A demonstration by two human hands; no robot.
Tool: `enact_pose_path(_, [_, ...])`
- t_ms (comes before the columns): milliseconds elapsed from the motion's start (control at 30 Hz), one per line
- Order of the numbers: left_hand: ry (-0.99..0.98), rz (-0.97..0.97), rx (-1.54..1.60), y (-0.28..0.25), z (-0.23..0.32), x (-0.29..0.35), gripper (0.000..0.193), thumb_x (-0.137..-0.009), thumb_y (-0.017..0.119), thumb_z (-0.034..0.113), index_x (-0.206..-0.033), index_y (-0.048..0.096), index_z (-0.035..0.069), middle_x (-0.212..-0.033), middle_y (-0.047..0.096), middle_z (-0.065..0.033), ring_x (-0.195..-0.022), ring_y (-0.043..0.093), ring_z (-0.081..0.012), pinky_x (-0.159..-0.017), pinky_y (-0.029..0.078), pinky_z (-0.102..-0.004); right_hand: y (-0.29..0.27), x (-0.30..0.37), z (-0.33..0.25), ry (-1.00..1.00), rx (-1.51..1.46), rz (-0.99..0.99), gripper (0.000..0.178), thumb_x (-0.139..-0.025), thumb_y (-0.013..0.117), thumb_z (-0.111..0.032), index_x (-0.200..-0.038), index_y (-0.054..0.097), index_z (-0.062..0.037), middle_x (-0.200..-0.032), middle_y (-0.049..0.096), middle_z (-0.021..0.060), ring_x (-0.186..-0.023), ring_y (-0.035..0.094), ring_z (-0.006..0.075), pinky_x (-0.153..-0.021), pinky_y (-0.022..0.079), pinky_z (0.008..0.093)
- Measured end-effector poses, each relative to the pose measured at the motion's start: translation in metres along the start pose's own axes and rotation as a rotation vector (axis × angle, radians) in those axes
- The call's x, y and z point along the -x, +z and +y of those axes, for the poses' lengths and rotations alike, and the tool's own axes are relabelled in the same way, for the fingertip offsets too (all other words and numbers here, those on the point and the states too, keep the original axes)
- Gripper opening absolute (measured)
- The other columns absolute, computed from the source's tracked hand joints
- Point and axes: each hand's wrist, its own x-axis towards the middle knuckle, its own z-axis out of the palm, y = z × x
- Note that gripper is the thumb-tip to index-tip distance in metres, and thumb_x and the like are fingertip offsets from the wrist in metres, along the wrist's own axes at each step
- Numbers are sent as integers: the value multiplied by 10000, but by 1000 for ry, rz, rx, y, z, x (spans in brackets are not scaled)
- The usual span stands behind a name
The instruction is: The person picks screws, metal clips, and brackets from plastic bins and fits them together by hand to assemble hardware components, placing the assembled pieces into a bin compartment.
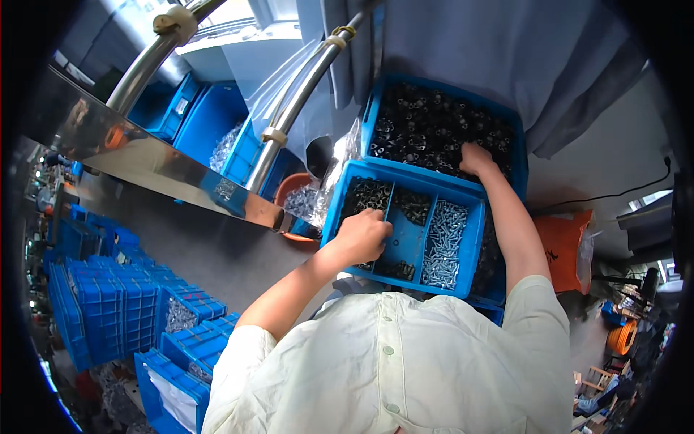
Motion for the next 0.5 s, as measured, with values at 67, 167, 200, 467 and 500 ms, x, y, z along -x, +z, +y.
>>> enact_pose_path(67, [62,-86,-96,12,3,-6,118,-678,640,100,-775,671,41,-808,643,-104,-743,616,-233,-663,491,-319,-9,-4,-5,-37,-18,-26,349,-739,681,-229,-981,613,13,-998,641,205,-965,612,363,-761,499,407])
enact_pose_path(167, [229,-255,-281,39,7,-16,117,-669,655,132,-753,688,58,-763,650,-96,-731,620,-266,-678,495,-339,-15,-2,1,-71,-49,-69,378,-741,692,-268,-978,610,15,-997,639,198,-939,617,354,-755,498,406])
enact_pose_path(200, [230,-315,-308,49,11,-17,113,-680,646,137,-752,691,62,-756,653,-90,-725,628,-269,-674,501,-344,-13,0,6,-65,-150,-4,378,-757,682,-286,-978,609,12,-985,640,195,-932,618,347,-747,496,404])
enact_pose_path(467, [243,-624,-319,77,9,-30,118,-717,616,155,-742,692,69,-762,676,-99,-728,665,-295,-618,520,-399,-24,46,14,101,-909,190,385,-857,589,-367,-974,622,-2,-910,637,205,-904,610,337,-771,470,403])
enact_pose_path(500, [272,-635,-313,74,6,-30,114,-714,621,153,-748,692,70,-766,676,-110,-725,668,-301,-608,520,-409,-27,54,14,109,-928,239,383,-866,578,-368,-974,622,-4,-893,632,204,-877,607,336,-750,465,402])
